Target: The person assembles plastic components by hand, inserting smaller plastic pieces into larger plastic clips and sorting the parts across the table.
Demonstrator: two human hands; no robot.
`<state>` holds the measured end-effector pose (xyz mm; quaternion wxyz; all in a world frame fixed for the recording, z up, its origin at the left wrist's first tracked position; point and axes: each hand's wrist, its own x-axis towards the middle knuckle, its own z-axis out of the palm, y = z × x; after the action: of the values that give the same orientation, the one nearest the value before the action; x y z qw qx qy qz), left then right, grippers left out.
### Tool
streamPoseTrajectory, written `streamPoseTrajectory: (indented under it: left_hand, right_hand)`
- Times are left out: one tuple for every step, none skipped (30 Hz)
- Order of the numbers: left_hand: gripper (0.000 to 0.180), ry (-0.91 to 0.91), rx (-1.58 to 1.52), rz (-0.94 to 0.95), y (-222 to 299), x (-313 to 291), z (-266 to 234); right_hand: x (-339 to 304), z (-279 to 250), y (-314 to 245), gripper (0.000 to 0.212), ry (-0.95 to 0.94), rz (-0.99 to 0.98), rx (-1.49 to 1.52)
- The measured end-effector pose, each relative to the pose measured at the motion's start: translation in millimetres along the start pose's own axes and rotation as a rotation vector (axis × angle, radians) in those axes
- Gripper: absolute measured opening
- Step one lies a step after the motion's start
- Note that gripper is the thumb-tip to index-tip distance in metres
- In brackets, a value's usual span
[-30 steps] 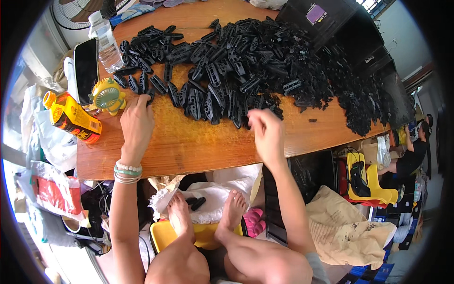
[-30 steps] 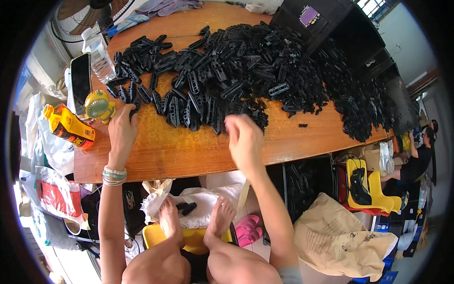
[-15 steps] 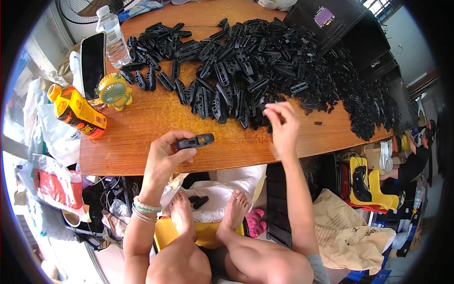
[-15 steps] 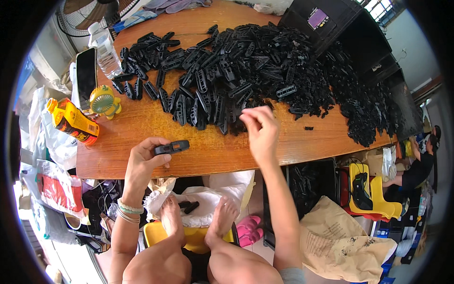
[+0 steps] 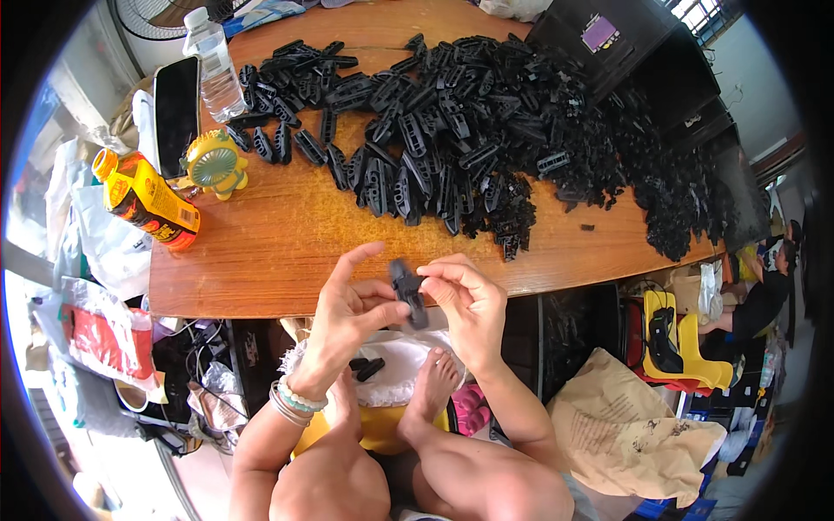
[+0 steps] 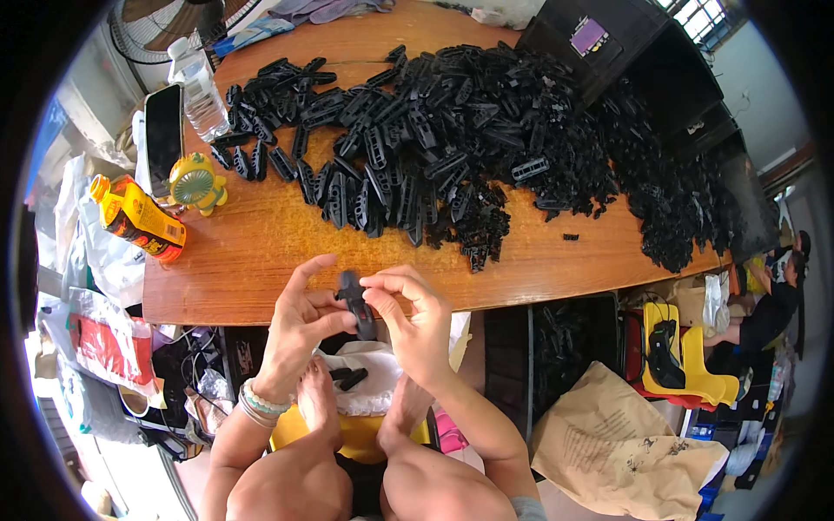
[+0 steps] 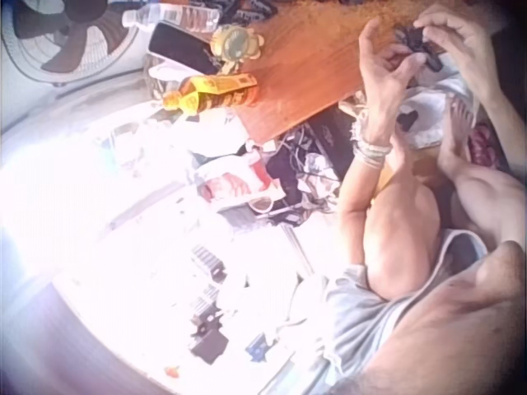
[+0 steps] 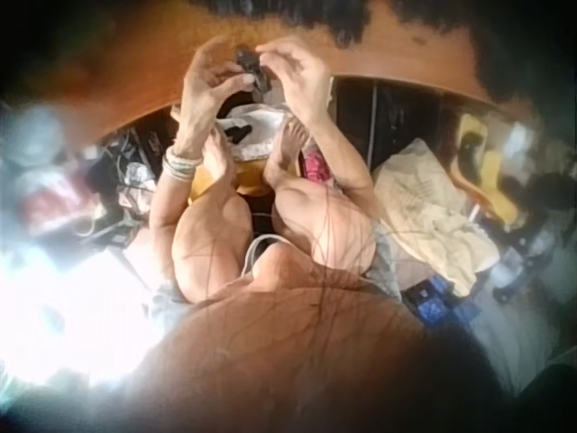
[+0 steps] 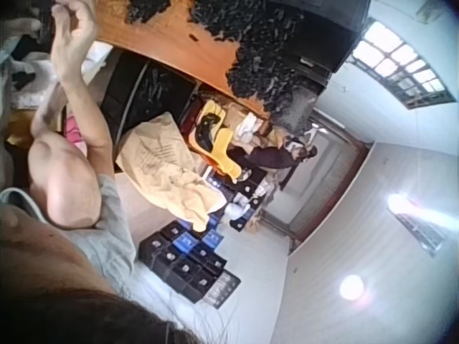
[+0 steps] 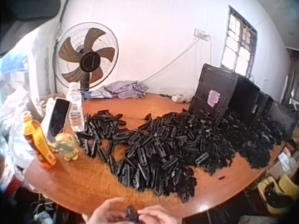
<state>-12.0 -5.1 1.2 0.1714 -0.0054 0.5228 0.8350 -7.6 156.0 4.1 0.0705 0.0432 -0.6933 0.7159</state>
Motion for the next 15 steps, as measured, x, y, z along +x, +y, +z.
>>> streamPoseTrajectory:
  left_hand:
    - [0.039, -0.005, 0.033, 0.003, 2, -1, 3]
    - [0.039, 0.001, 0.031, 0.006, 2, -1, 2]
    - [0.038, -0.018, 0.064, -0.022, 1, -1, 2]
    - [0.037, -0.036, 0.096, -0.051, 0, -1, 1]
    - [0.035, -0.014, 0.091, -0.029, 1, -3, 3]
    - [0.035, -0.010, 0.089, -0.027, 3, -4, 3]
    - [0.035, 0.004, 0.106, -0.040, 4, -5, 2]
    - [0.034, 0.017, 0.122, -0.053, 4, -6, 2]
    - [0.034, 0.020, 0.119, -0.052, 4, -7, 2]
    - [0.034, 0.029, 0.114, -0.053, 3, -8, 2]
    - [0.035, 0.035, 0.109, -0.052, 3, -8, 3]
    - [0.035, 0.036, 0.105, -0.049, 3, -8, 4]
    - [0.033, 0.038, 0.119, -0.026, 2, -8, 5]
    - [0.032, 0.044, 0.136, -0.007, 2, -8, 5]
    - [0.032, 0.047, 0.135, -0.007, 0, -8, 4]
  right_hand:
    - [-2, 0, -2, 0.009, -0.022, 0.025, -0.012]
    - [-3, 0, -3, 0.009, -0.049, 0.050, -0.020]
    - [-4, 4, -3, 0.007, 0.010, 0.016, -0.020]
    - [-6, 4, -3, 0.007, 0.003, 0.016, -0.020]
    - [-7, 3, -2, 0.007, 0.023, -0.042, -0.091]
    - [-8, 4, -1, 0.006, 0.043, -0.101, -0.162]
    - [-8, 5, -1, 0.006, 0.039, -0.101, -0.161]
    - [-9, 7, -1, 0.007, 0.039, -0.155, -0.227]
    - [-10, 8, -2, 0.008, 0.038, -0.210, -0.293]
    - [-11, 8, -1, 0.008, 0.034, -0.210, -0.293]
    - [-13, 7, 0, 0.010, 0.058, -0.252, -0.387]
    - [-13, 6, 1, 0.011, 0.084, -0.294, -0.480]
    - [-14, 5, 1, 0.011, 0.081, -0.297, -0.483]
    - [-15, 5, 2, 0.012, 0.082, -0.326, -0.522]
    - [-16, 5, 3, 0.012, 0.084, -0.354, -0.561]
